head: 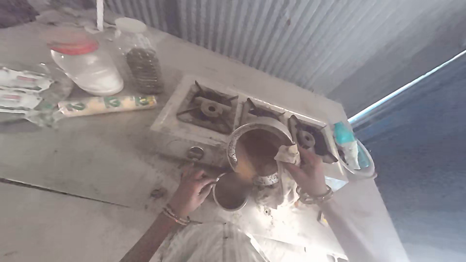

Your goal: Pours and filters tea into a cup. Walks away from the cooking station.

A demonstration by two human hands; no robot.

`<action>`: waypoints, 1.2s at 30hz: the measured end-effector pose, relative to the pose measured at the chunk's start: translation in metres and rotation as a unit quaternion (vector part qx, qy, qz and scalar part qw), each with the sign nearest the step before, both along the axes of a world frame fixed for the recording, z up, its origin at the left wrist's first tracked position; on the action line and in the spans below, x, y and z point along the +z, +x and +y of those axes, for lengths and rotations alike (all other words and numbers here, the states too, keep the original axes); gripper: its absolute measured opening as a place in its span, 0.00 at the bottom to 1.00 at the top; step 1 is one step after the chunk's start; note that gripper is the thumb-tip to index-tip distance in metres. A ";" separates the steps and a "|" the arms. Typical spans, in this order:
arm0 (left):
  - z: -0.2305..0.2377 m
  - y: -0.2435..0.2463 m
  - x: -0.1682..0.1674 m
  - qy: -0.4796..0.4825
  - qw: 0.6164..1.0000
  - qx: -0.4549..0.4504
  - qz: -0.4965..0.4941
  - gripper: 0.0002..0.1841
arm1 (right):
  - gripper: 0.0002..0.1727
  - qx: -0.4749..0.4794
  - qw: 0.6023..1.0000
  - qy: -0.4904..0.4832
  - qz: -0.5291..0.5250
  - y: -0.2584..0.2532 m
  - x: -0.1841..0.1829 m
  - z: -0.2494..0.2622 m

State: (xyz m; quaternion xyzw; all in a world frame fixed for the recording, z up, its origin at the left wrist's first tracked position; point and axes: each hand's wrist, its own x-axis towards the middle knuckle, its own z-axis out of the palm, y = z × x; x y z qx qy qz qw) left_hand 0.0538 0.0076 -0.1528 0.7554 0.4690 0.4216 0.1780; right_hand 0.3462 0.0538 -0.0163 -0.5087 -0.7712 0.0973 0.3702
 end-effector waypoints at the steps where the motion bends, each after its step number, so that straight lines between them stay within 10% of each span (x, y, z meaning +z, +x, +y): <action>1: 0.000 0.001 0.004 0.003 1.000 0.002 -0.004 0.10 | 0.12 0.001 1.000 0.000 0.001 0.000 0.000 0.000; 36: 0.001 0.000 0.022 0.042 0.999 0.017 -0.015 0.10 | 0.12 0.028 0.998 0.052 -0.007 -0.001 0.001 -0.003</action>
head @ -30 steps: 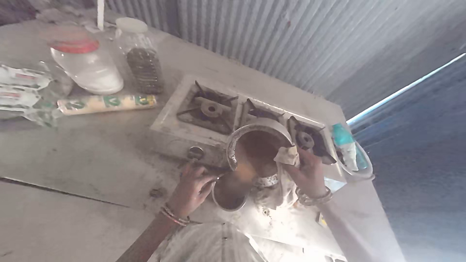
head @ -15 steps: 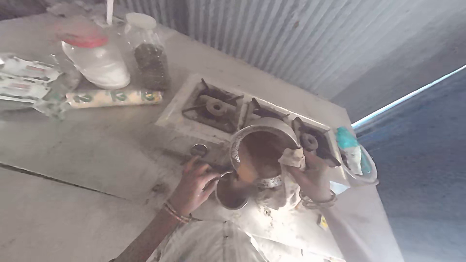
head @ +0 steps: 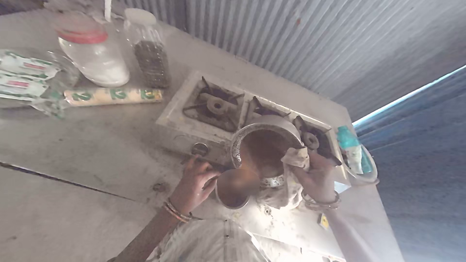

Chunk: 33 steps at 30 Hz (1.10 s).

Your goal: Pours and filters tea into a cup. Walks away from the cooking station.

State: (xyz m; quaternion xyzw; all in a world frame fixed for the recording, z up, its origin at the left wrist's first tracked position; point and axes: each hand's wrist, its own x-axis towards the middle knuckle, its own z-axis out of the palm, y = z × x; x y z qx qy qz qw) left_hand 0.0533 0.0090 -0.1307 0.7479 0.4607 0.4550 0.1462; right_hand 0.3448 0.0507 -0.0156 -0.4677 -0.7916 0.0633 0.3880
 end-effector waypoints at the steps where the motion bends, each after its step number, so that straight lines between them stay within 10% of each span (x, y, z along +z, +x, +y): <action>1: 0.000 0.000 0.000 0.001 1.000 -0.001 -0.001 0.10 | 0.12 -0.002 1.000 0.001 -0.002 0.000 0.000 0.000; 33: 0.002 0.004 0.008 0.008 1.000 -0.009 0.011 0.11 | 0.12 0.015 0.999 0.050 0.006 0.003 0.010 -0.007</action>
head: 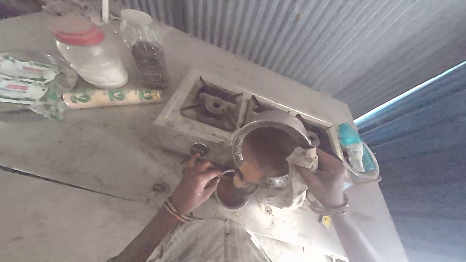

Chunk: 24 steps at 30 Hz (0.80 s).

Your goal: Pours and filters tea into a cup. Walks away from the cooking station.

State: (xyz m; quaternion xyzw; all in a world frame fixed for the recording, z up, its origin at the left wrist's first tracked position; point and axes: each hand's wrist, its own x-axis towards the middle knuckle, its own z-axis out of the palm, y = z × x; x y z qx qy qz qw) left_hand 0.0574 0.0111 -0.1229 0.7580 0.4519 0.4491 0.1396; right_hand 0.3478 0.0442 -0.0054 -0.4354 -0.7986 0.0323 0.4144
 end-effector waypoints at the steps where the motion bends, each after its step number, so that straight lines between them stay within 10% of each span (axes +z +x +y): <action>1: 0.000 0.000 0.000 0.000 1.000 0.000 -0.001 0.11 | 0.11 0.001 1.000 0.000 -0.001 0.000 0.000 0.000; 24: -0.002 -0.002 -0.002 -0.007 1.000 0.000 -0.006 0.11 | 0.13 0.009 1.000 0.020 0.000 -0.002 0.006 -0.006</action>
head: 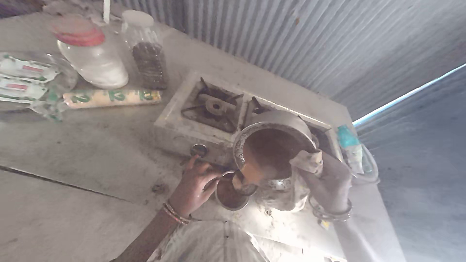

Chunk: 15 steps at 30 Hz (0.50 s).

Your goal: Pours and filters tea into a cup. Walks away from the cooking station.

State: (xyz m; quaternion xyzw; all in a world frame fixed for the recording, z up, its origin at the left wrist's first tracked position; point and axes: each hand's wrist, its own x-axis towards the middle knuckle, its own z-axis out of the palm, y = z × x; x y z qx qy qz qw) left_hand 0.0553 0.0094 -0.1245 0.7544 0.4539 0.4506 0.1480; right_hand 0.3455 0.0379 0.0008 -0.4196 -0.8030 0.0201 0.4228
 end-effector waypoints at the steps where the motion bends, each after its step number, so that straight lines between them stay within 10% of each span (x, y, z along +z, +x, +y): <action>1: 0.000 0.000 0.000 0.001 1.000 -0.001 0.000 0.11 | 0.13 -0.005 1.000 0.003 -0.006 -0.001 0.001 -0.001; 15: -0.002 0.003 -0.001 0.005 1.000 0.012 -0.003 0.10 | 0.14 -0.013 1.000 0.022 -0.007 -0.002 0.003 -0.003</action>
